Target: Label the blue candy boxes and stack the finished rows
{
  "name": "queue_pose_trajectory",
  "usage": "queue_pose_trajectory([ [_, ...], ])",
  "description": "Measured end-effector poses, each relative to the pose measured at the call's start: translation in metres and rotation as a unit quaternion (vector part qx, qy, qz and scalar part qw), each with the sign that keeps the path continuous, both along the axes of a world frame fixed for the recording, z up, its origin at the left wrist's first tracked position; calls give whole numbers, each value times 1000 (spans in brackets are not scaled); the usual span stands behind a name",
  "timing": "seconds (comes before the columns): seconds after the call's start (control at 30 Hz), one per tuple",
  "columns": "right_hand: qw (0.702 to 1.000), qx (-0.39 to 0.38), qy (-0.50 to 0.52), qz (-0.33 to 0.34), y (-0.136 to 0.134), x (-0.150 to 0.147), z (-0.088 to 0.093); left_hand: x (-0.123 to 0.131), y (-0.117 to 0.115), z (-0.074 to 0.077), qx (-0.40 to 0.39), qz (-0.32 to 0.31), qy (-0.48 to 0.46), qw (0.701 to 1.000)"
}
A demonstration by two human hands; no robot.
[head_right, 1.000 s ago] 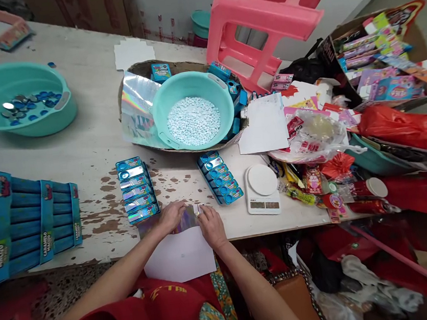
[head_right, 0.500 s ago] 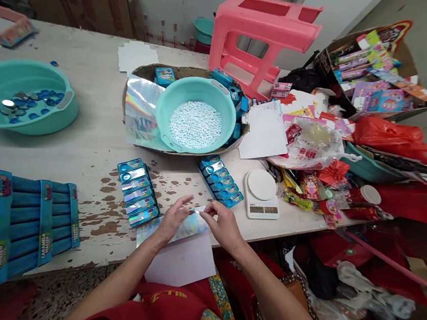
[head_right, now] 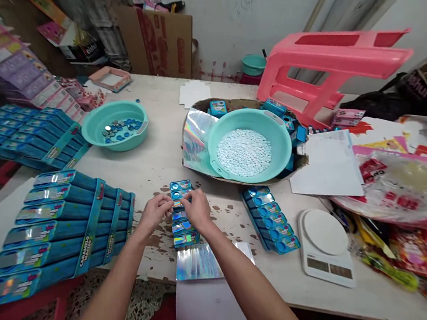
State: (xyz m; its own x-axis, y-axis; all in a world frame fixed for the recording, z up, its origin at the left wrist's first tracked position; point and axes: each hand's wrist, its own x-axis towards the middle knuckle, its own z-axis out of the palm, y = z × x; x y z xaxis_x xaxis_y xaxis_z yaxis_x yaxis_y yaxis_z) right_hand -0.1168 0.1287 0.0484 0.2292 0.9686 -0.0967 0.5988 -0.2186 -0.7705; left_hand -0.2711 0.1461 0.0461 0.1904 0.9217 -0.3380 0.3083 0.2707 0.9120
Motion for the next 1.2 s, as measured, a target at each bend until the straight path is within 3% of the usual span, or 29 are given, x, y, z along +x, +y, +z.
queue_pose_trajectory([
  [0.13,999,-11,-40,-28,25,-15,-11,-8,26,-16,9,19,-20,1000],
  [0.27,998,-8,-51,-46,29,-19,-18,-9,32,-31,39,22,-10,999],
  [0.43,997,-8,-53,-50,33,-20,-23,-8,32,-43,75,6,87,993],
  [0.53,997,-11,-49,-51,37,-20,-28,-3,33,-44,67,11,84,994],
  [0.67,995,-2,-3,-101,39,-17,-38,1,33,-47,-10,51,15,999],
  [0.77,989,7,57,-134,36,-11,-45,-1,26,-52,-84,61,43,994],
  [0.9,990,37,78,-108,32,-10,-50,1,10,-58,-10,132,80,988],
  [1.03,990,18,55,-131,35,-12,-47,9,-5,-51,27,73,54,995],
  [1.13,986,-1,128,-109,26,12,-40,9,-23,-33,61,95,203,973],
  [1.2,980,17,176,-88,2,41,-36,13,-46,-19,149,123,269,944],
])
